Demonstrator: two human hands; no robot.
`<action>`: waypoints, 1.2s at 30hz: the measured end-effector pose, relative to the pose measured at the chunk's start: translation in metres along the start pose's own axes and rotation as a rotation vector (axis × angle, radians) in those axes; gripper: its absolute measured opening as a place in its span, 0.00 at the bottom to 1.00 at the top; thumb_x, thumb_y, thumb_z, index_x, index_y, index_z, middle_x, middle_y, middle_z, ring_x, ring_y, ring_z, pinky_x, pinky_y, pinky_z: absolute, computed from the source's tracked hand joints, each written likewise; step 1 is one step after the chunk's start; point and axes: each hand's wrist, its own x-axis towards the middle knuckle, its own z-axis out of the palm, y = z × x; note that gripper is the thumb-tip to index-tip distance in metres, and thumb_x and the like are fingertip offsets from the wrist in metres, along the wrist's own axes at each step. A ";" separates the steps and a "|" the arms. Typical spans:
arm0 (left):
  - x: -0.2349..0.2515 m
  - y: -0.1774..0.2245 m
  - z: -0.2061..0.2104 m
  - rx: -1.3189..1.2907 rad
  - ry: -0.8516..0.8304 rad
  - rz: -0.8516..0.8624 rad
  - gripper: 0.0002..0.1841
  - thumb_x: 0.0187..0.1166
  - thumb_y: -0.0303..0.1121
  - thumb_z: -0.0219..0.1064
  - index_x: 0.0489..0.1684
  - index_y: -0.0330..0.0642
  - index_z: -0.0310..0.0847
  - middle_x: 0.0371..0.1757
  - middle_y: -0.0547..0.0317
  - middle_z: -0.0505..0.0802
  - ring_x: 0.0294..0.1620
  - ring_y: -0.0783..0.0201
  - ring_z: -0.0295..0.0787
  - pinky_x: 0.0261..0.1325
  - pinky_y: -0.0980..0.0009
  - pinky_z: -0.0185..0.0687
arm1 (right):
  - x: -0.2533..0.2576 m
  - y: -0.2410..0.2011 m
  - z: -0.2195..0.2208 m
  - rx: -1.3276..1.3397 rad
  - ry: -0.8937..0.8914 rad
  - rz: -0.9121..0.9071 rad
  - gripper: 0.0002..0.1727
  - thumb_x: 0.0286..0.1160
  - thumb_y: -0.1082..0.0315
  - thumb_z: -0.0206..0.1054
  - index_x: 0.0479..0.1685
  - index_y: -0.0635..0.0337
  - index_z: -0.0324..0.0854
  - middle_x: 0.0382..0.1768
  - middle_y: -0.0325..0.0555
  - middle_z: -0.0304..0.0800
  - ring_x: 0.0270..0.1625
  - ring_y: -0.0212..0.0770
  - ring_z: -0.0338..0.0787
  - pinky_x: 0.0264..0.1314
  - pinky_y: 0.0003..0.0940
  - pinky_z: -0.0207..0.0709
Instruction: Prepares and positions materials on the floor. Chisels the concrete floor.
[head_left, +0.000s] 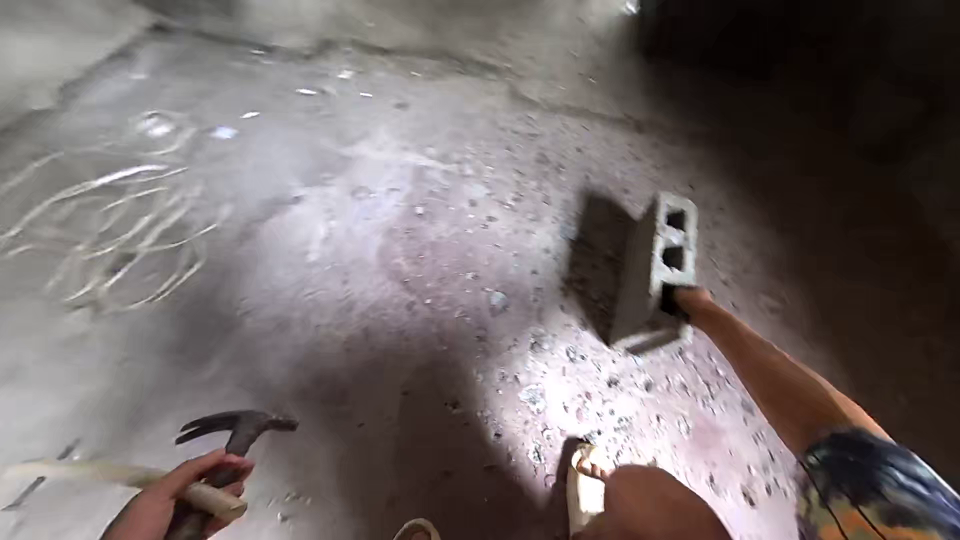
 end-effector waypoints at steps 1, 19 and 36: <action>-0.013 -0.015 -0.013 -0.019 0.042 0.007 0.17 0.91 0.42 0.45 0.43 0.49 0.80 0.36 0.66 0.92 0.25 0.73 0.86 0.24 0.78 0.81 | -0.023 -0.029 0.005 -0.022 -0.044 -0.007 0.22 0.81 0.59 0.69 0.63 0.69 0.82 0.57 0.62 0.88 0.57 0.54 0.88 0.62 0.56 0.82; -0.037 -0.223 -0.060 -0.222 0.223 0.069 0.15 0.86 0.37 0.55 0.32 0.44 0.86 0.19 0.70 0.88 0.13 0.76 0.81 0.16 0.79 0.77 | -0.325 -0.119 0.175 0.090 -0.420 0.227 0.15 0.85 0.69 0.58 0.64 0.64 0.73 0.46 0.53 0.85 0.43 0.46 0.87 0.44 0.45 0.84; -0.030 -0.250 -0.067 -0.487 0.155 0.048 0.18 0.91 0.38 0.43 0.39 0.51 0.82 0.34 0.71 0.94 0.24 0.75 0.86 0.26 0.78 0.83 | -0.519 -0.132 0.347 0.177 -0.885 0.384 0.47 0.78 0.64 0.73 0.90 0.67 0.46 0.77 0.71 0.71 0.72 0.62 0.83 0.67 0.54 0.84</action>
